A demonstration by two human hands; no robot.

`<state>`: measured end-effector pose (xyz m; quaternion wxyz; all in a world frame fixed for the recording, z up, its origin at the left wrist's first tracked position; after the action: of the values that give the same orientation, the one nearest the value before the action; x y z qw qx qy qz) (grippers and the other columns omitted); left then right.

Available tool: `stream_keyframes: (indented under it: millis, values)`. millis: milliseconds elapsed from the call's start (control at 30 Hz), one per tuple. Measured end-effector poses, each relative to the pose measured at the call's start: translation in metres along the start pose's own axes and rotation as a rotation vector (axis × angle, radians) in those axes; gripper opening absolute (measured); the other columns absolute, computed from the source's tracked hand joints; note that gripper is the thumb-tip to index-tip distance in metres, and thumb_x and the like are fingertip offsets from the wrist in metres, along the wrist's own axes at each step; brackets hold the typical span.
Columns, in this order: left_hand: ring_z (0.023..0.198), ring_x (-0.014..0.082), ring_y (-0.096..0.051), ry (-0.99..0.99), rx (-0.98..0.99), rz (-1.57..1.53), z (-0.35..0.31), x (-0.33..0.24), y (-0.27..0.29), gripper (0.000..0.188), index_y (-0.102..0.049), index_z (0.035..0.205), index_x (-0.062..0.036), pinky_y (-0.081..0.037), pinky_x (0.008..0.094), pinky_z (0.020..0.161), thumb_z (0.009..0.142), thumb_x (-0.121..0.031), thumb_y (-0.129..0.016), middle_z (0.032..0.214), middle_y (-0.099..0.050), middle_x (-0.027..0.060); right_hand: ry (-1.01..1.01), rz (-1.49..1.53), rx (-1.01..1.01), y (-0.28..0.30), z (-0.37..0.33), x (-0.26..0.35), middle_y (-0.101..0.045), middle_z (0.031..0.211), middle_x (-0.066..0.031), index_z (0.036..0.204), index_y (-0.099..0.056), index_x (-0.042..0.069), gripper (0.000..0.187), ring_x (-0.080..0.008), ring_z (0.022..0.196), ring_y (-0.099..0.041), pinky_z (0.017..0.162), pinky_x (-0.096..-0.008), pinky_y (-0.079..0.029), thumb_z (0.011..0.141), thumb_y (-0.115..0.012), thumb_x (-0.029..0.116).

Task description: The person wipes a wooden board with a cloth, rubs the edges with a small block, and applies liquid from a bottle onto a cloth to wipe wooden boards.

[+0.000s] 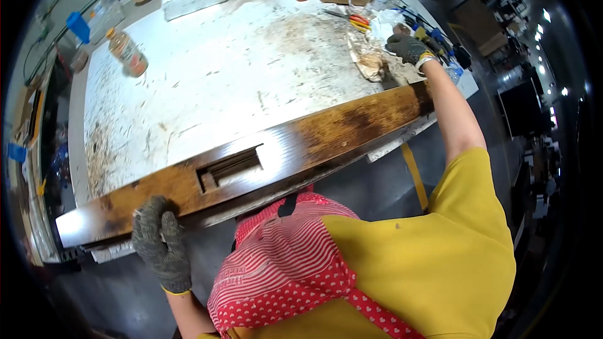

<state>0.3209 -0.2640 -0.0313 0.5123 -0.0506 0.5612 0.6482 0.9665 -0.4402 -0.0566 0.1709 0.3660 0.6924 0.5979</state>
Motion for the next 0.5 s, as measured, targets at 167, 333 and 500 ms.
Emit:
stream_keyframes:
  millis: [167,333,500]
  values:
    - [0.105,0.0357,-0.059,-0.312,-0.030,0.453,0.058,-0.019,-0.033,0.035,-0.061,0.116,-0.0016,-0.043,0.0466,0.093,0.092,-0.027,-0.059,0.113,-0.065,0.0185,0.079,-0.238,0.218,-0.042,0.038,0.012,-0.049,0.140,-0.0227,0.142,-0.039,0.002,0.081,-0.0354,0.126,-0.051,0.104,-0.0410,-0.042,0.082,-0.068,0.048]
    - [0.094,0.0365,-0.061,-0.137,0.323,0.409,0.072,0.001,-0.066,0.035,-0.065,0.109,-0.0065,-0.045,0.0457,0.085,0.087,-0.034,-0.062,0.098,-0.066,0.0171,0.234,-0.404,0.145,-0.104,0.082,-0.003,-0.064,0.115,-0.0232,0.119,-0.057,0.007,0.057,-0.0367,0.105,-0.062,0.085,-0.0413,-0.050,0.075,-0.070,0.041]
    - [0.087,0.0341,-0.061,-0.088,0.364,0.401,0.076,-0.005,-0.069,0.032,-0.066,0.105,-0.0055,-0.046,0.0442,0.079,0.085,-0.030,-0.062,0.091,-0.068,0.0145,0.542,-0.095,0.041,-0.049,0.067,0.060,-0.069,0.092,-0.0163,0.097,-0.066,0.004,0.037,-0.0305,0.085,-0.066,0.077,-0.0388,-0.052,0.082,-0.066,0.038]
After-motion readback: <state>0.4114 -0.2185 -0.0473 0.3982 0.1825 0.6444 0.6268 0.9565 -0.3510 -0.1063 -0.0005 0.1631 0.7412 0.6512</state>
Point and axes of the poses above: each hand's wrist, its own z-axis towards the middle knuckle, its own y-axis out of the back of the hand, x = y × z, the point moved 3 cm from there along z, towards the middle knuckle
